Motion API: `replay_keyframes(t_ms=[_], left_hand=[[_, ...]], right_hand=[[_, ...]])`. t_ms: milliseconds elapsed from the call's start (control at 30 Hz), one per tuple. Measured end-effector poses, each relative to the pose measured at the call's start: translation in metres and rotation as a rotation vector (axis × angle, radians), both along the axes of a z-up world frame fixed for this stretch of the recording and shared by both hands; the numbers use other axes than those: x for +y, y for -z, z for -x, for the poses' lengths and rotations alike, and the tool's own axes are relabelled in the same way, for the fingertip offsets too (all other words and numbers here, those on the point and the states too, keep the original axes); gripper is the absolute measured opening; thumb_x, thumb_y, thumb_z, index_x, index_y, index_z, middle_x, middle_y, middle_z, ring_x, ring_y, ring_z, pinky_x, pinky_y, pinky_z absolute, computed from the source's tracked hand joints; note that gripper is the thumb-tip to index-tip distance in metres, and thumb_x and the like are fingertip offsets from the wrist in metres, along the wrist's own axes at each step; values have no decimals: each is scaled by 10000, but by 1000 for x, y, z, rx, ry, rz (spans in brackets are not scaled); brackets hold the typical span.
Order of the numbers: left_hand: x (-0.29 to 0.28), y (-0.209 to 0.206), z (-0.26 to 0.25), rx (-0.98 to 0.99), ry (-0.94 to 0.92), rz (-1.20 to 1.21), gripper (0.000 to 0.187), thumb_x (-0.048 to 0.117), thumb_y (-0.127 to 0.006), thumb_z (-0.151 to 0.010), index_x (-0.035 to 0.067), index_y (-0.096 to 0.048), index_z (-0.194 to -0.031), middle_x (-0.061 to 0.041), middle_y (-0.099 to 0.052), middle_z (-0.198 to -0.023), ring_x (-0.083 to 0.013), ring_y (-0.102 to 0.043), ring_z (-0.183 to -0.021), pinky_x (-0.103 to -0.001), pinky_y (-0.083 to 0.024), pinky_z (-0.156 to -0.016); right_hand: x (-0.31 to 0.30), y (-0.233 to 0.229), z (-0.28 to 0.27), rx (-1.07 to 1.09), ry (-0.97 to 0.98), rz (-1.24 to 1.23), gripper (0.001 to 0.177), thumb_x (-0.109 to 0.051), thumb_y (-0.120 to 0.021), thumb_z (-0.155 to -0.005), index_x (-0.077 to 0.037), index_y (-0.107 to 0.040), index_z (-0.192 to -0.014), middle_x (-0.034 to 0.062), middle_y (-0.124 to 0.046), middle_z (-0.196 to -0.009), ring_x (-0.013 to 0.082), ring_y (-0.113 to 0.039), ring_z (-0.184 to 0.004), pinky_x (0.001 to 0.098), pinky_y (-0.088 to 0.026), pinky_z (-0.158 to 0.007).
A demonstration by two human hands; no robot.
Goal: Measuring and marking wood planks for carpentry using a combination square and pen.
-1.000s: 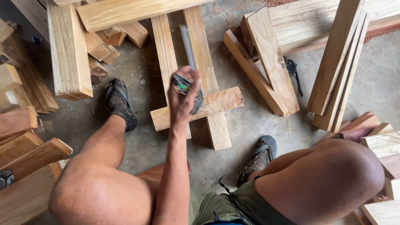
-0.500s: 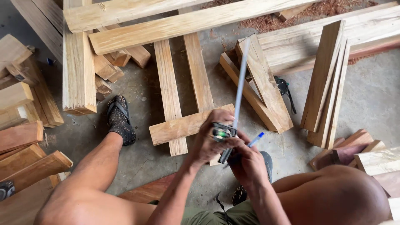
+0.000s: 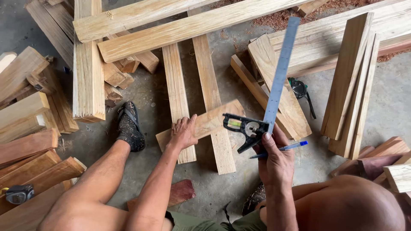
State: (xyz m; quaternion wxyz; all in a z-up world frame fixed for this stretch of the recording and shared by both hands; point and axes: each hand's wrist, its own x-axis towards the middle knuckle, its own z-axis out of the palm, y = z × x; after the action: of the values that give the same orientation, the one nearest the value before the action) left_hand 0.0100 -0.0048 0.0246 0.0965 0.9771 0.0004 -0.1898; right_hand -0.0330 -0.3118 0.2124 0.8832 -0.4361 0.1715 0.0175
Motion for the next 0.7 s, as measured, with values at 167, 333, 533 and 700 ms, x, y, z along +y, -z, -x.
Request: replay_keyframes(t_ms=[167, 333, 533, 700], left_hand=[[0, -20, -15, -71, -240, 190, 1185, 379, -934, -589, 119, -330, -1575, -199, -542, -1394, -392, -508, -1296, -540, -426, -1075], [46, -31, -5, 73, -491, 910, 1047, 499, -868, -650, 38, -450, -1492, -211, -659, -1302, -316, -685, -1129, -437, -562, -972], [35, -89, 28, 218, -736, 1868, 988, 735, -619, -845, -45, -526, -1444, -229, -684, -1236, -279, -719, -1027, -416, -602, -891], [36, -80, 27, 168, -757, 1994, 994, 776, -576, -863, -37, -528, -1434, -224, -687, -1216, -282, -710, -996, -417, -602, -873]], right_hand=[[0, -14, -1, -24, -87, 22, 541, -42, -634, -951, 16, -525, -1478, 107, -710, -1198, 209, -712, -1044, 371, -592, -925], [-5, 5, -4, -70, -86, 56, 528, -19, -608, -962, 29, -513, -1480, 113, -699, -1236, 204, -701, -1080, 363, -579, -956], [-3, 28, -10, -106, -29, -21, 394, -38, -568, -1056, 67, -571, -1435, 138, -705, -1198, 212, -702, -1020, 352, -584, -914], [3, 32, -9, -41, -11, 0, 368, -52, -555, -1079, 57, -595, -1429, 135, -708, -1171, 198, -698, -989, 337, -585, -871]])
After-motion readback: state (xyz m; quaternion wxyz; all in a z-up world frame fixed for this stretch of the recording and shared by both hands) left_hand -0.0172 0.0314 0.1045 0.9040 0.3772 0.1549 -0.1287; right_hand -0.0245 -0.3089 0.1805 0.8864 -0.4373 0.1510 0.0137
